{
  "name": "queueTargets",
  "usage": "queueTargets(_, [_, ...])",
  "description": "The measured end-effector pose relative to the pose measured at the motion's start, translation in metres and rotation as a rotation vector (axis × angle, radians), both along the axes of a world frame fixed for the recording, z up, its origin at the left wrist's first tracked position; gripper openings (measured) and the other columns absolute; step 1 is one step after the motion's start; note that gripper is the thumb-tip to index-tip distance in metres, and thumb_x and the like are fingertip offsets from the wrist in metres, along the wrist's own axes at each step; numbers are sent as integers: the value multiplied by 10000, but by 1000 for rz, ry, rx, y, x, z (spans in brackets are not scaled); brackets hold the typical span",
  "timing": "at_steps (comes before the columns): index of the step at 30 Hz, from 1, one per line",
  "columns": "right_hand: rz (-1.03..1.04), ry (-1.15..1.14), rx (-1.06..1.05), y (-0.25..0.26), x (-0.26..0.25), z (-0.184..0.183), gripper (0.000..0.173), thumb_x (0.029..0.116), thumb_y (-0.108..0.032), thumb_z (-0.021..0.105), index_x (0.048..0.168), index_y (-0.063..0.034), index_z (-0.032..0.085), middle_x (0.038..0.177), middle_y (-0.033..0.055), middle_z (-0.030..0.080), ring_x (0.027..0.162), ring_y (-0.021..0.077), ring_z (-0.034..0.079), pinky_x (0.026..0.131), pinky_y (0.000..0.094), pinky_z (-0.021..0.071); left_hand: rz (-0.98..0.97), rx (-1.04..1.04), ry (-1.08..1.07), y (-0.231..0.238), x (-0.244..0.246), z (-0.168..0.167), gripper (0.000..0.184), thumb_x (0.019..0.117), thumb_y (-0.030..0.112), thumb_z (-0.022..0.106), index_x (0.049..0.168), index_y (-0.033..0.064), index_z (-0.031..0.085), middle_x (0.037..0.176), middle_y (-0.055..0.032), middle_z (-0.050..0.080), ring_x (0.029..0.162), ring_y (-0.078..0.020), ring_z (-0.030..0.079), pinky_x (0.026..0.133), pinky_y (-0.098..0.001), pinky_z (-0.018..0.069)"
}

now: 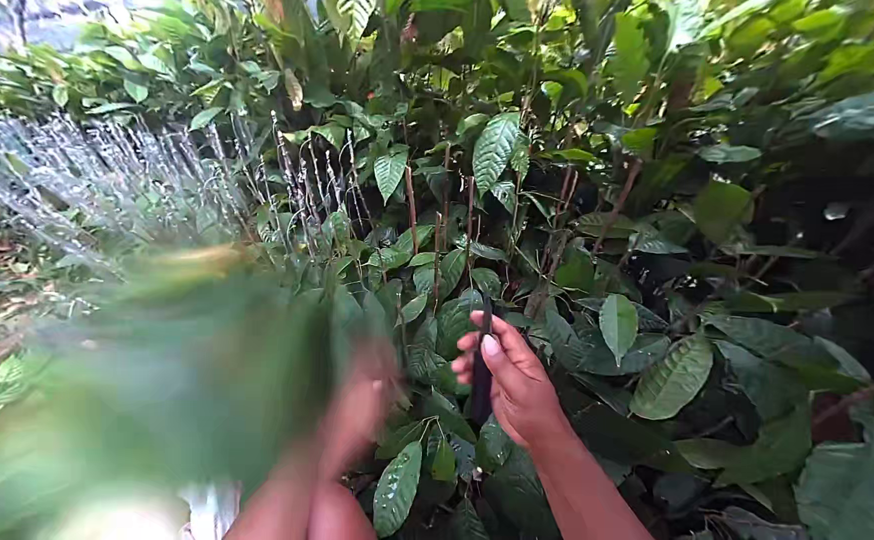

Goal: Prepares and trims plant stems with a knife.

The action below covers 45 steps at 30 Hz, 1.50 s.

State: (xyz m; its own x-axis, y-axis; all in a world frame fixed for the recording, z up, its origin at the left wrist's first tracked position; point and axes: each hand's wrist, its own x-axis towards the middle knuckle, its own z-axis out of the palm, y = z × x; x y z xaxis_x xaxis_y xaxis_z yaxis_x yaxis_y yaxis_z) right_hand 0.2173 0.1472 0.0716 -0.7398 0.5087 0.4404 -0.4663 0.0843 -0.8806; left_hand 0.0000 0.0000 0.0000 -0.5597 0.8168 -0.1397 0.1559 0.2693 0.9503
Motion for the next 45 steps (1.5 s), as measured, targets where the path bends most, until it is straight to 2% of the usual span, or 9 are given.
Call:
queueTargets(2, [89,-56,-16,0,-44,-8,427,1078,-156,388,1475,3,390,1037,64,658,834,151,660,738,316,581,-32,-31,17,11,-8,-25,358,1032,93,566,1370,-24,556,1301,-181,628,1119,-230,661,992,-396,541])
queueTargets(4, [193,-212,-56,-3,-77,-31,503,1095,-188,355,1571,-37,293,929,46,622,743,141,623,668,301,557,54,30,-52,20,-14,-37,243,1051,93,545,1233,-48,623,1139,-152,680,965,-173,693,903,-341,573])
queueTargets(9, [238,-539,-259,1,-115,-101,457,1116,-192,376,1566,-113,365,1039,115,674,822,196,676,688,339,570,207,245,-334,31,-18,-33,277,1050,5,441,1291,-63,562,1207,-176,637,963,-207,696,863,-360,597])
queueTargets(12, [257,-535,-305,3,-120,-118,445,1113,-171,364,1551,-98,380,1010,102,677,779,169,662,643,303,552,246,303,-436,37,-15,-31,374,1116,185,332,1228,-53,598,1094,-151,669,901,-214,694,819,-383,593])
queueTargets(15, [313,-463,-304,3,-121,-126,473,1092,-160,365,1558,-80,363,999,106,675,754,160,653,627,287,549,274,331,-486,42,-18,-33,455,1127,323,373,1140,-53,628,979,-137,687,824,-209,700,771,-375,606])
queueTargets(23, [320,-423,-265,7,-118,-125,487,1076,-169,390,1544,-37,361,999,104,674,750,148,646,629,270,541,234,357,-496,45,-20,-34,399,1109,296,452,1059,-44,655,931,-120,709,803,-189,711,769,-346,610])
queueTargets(34, [361,-429,-232,15,-116,-133,493,1074,-159,392,1552,-40,356,929,85,661,718,136,629,619,263,534,240,294,-489,43,-21,-31,361,1099,254,485,1010,-43,671,903,-106,722,778,-179,715,767,-340,609])
queueTargets(40, [360,-462,-211,17,-113,-141,528,1069,-153,398,1582,-53,325,1005,88,671,714,122,625,596,244,523,268,219,-494,44,-22,-29,272,1085,193,516,1006,-34,644,880,-92,720,734,-152,715,714,-301,607])
queueTargets(45, [352,-496,-214,18,-110,-140,509,1078,-165,399,1569,-45,346,925,77,667,715,127,630,616,250,531,246,217,-525,42,-23,-28,269,1074,151,524,1288,-5,577,970,-111,693,778,-179,708,723,-323,606])
